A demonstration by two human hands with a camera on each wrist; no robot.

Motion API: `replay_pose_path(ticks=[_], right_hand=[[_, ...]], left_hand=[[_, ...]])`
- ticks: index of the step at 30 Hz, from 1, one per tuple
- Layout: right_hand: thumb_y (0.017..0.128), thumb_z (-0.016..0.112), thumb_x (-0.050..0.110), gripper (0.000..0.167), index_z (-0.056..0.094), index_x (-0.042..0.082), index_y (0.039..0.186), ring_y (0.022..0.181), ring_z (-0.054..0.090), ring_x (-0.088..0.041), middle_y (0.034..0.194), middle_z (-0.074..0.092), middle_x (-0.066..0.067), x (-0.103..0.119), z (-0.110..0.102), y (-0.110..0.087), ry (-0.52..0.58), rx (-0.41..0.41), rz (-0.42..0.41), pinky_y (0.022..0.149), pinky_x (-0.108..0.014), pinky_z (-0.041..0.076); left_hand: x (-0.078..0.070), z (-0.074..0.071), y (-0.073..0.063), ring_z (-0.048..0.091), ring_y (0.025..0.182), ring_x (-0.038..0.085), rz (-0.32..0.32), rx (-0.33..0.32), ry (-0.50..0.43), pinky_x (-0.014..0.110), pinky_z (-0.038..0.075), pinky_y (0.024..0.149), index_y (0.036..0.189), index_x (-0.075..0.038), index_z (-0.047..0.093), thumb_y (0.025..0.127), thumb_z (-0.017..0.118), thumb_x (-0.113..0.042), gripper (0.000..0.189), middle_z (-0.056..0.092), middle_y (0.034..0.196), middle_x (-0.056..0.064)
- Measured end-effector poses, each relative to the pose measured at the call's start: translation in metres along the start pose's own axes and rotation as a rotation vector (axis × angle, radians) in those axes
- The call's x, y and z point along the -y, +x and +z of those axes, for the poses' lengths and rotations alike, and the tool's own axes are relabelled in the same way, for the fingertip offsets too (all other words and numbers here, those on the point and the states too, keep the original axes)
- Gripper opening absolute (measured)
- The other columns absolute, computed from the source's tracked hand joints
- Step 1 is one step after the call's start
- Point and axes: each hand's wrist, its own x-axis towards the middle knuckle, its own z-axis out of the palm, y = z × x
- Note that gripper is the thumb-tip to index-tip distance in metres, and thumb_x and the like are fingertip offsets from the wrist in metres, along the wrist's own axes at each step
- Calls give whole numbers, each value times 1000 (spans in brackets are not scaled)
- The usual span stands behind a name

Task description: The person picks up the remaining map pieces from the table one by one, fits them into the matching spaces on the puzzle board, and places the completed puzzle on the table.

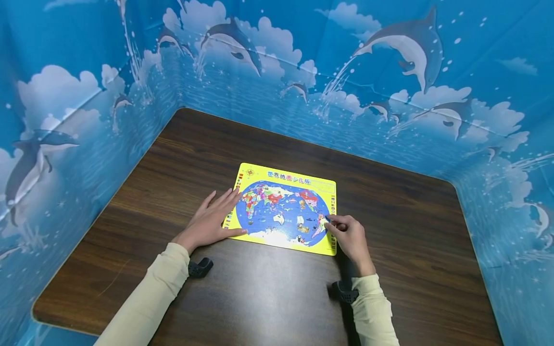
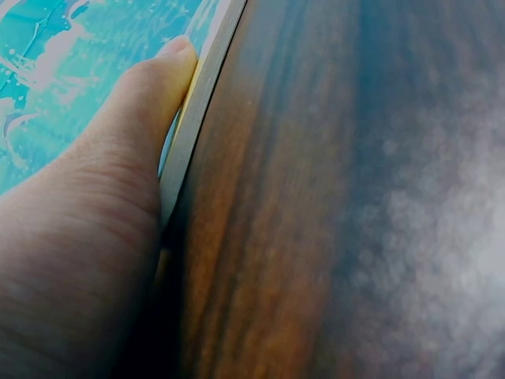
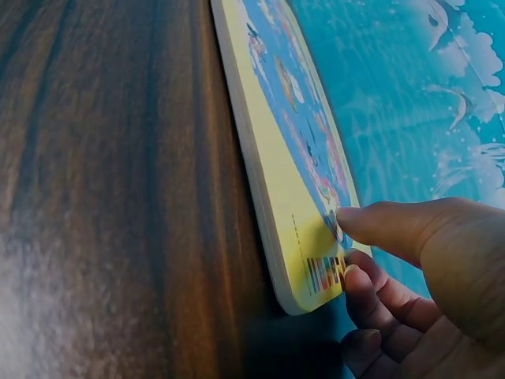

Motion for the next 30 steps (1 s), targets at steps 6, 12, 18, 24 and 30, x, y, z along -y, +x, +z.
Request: replay_pose_path(ticks=[6, 12, 18, 24, 30], right_hand=[[93, 80, 12, 27, 79, 6, 119, 82, 52, -23, 92, 61, -10, 0, 1, -1, -67, 4, -40, 69, -30, 43], [93, 80, 13, 26, 79, 6, 118, 81, 51, -23, 92, 61, -9, -2, 2, -2, -93, -12, -68, 68, -31, 42], [92, 81, 13, 22, 81, 6, 113, 78, 51, -21, 91, 62, -8, -4, 5, -5, -108, -46, -116, 64, -28, 42], [90, 82, 12, 19, 82, 4, 108, 74, 52, -19, 91, 62, -8, -3, 6, -9, -168, -65, -194, 58, -25, 42], [93, 80, 18, 24, 80, 4, 113, 73, 51, -19, 91, 57, -6, -1, 8, -12, -228, -42, -211, 58, -28, 42]], left_hand=[[0, 0, 0, 7, 160, 22, 4, -4, 2, 49, -6, 128, 167, -14, 20, 88, 62, -75, 108, 15, 173, 3], [0, 0, 0, 8, 160, 22, 0, -1, 7, 49, -6, 128, 167, -14, 19, 88, 62, -75, 108, 15, 173, 3], [0, 0, 0, 7, 160, 21, -1, 3, 3, 50, -6, 127, 167, -15, 18, 88, 62, -75, 108, 14, 173, 2], [0, 0, 0, 7, 160, 21, 1, 0, 7, 49, -6, 127, 167, -15, 18, 88, 62, -75, 108, 13, 173, 2], [1, 1, 1, 7, 160, 21, -2, 1, 6, 48, -7, 127, 167, -15, 17, 88, 61, -76, 109, 13, 173, 1]])
